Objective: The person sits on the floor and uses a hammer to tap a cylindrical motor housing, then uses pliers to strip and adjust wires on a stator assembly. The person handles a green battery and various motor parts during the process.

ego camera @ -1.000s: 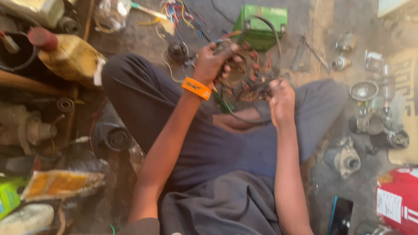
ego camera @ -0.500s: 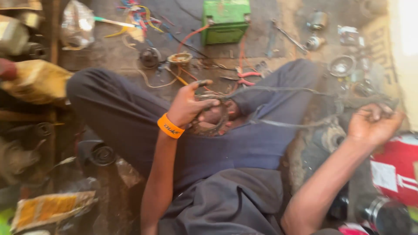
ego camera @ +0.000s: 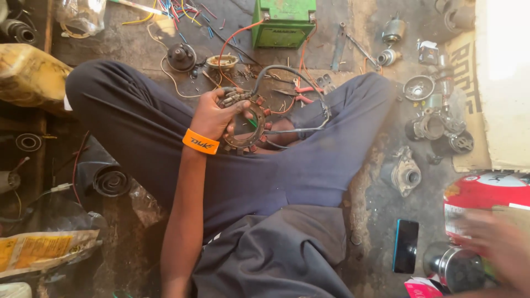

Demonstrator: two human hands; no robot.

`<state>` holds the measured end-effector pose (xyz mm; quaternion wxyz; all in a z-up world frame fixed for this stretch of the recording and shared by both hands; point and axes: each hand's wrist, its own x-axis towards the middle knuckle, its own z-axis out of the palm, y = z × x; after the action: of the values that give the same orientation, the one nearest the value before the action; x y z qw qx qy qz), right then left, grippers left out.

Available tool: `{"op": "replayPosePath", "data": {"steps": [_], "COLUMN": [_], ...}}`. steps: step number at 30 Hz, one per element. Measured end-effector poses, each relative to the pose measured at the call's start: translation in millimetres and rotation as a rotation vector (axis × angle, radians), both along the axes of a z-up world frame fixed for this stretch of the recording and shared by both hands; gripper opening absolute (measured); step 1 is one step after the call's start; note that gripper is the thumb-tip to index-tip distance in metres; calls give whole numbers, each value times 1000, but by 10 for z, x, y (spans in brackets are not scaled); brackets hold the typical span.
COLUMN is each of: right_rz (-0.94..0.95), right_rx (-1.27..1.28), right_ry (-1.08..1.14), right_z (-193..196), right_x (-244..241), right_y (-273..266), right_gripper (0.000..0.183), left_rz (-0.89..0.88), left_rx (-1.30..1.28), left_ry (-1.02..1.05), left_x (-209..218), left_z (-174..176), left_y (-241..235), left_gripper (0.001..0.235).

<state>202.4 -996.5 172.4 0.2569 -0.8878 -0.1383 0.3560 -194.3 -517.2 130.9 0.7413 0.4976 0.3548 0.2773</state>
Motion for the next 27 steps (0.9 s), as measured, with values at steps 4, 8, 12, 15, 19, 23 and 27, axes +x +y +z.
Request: {"op": "replayPosePath", "data": {"steps": [4,8,12,15,19,23,27], "right_rz": [225,354,637,482,364,354,55], "right_rx": [265,739,736,717,727,641,1466], "right_ry": [100,186,-159,61,187,206,610], "right_z": [-40,-114,-179,-170,-275,-563,-745], "right_x": [-376,-800,-1194,-1322,-1166,-860,-505], "right_y": [985,2212,3050,3266,2793,2042,1067], "right_gripper": [36,54,54,41,24,26,19], "left_rz": [1,3,-5,20,61,119,378], "left_rx": [31,35,26,35,55,123,202], "left_ry": [-42,-49,-70,-63,-17,-6,262], "left_x": [30,7,29,16,19,113,133], "left_z": [-51,-104,-80,-35,-132,-307,-537], "left_y": [35,44,37,88,31,60,161], "left_gripper": [36,39,41,38,36,36,27]}}
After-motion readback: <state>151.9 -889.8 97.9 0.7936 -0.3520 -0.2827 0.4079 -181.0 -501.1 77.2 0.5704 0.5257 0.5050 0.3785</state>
